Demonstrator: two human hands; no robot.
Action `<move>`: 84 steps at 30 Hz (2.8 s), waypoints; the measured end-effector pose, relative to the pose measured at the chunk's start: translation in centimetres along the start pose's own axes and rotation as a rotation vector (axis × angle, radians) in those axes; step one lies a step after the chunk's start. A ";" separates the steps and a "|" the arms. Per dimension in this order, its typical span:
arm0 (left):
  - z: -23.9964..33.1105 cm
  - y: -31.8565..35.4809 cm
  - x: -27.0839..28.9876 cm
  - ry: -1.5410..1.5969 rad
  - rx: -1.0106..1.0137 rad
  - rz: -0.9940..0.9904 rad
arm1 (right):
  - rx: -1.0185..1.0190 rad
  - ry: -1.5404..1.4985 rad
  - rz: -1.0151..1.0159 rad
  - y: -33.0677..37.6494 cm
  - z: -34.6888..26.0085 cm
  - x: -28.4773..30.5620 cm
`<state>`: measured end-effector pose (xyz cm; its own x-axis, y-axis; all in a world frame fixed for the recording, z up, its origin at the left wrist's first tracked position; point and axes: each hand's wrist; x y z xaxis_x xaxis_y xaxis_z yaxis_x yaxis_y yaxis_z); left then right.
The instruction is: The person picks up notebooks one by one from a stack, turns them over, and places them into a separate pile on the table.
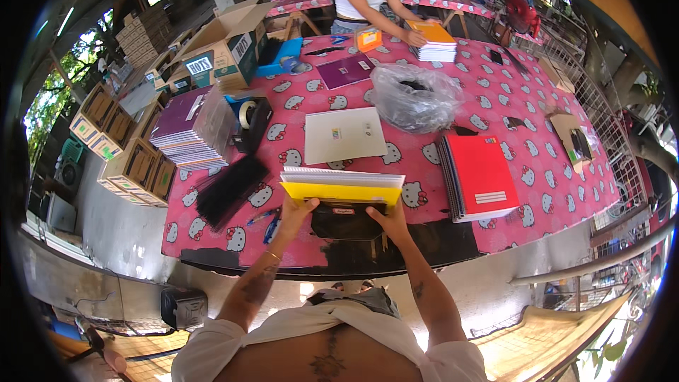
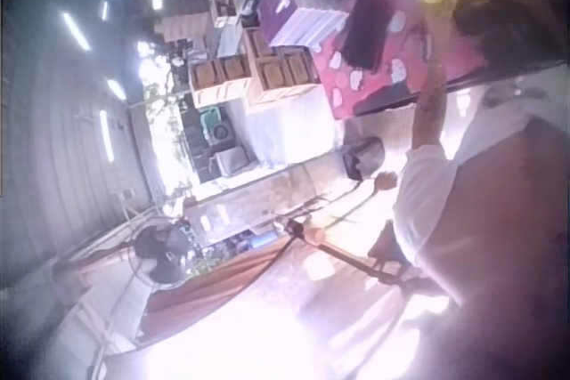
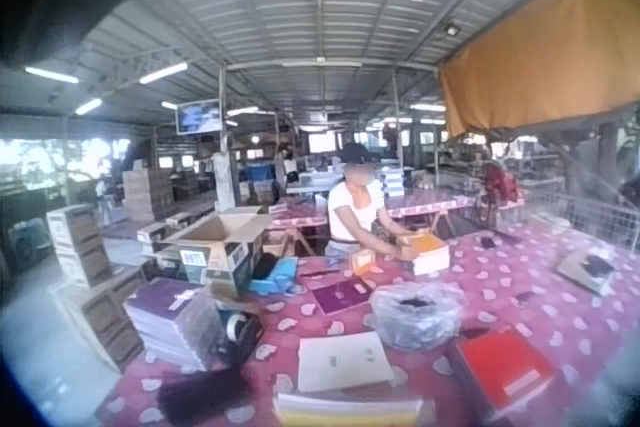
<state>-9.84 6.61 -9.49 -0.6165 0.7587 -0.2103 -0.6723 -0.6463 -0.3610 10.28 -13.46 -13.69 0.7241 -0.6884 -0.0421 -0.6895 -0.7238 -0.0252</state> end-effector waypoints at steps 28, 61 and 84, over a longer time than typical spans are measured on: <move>9.4 1.3 3.6 -0.713 -0.169 0.094 | 0.557 0.911 -0.050 -2.1 -13.3 -14.7; 11.4 -3.9 4.6 -1.049 -0.482 -0.337 | 0.538 0.866 -0.040 -2.1 -13.5 -15.0; 6.2 -2.7 -0.5 -1.557 -0.593 -0.313 | 0.362 1.087 -0.100 -3.0 -14.6 -8.9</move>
<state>-10.28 7.50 -2.75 -0.5313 -0.1844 0.8269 -0.8255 -0.1069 -0.5542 6.13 -5.88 1.33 0.2832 -0.4329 0.8558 -0.4638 -0.8428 -0.2729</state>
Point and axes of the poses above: each hand's wrist, its own y-axis away from the middle knuckle, its own x-axis out of the back of the hand, z = x × y, and after that the axes turned 13 degrees about -x, right-handed
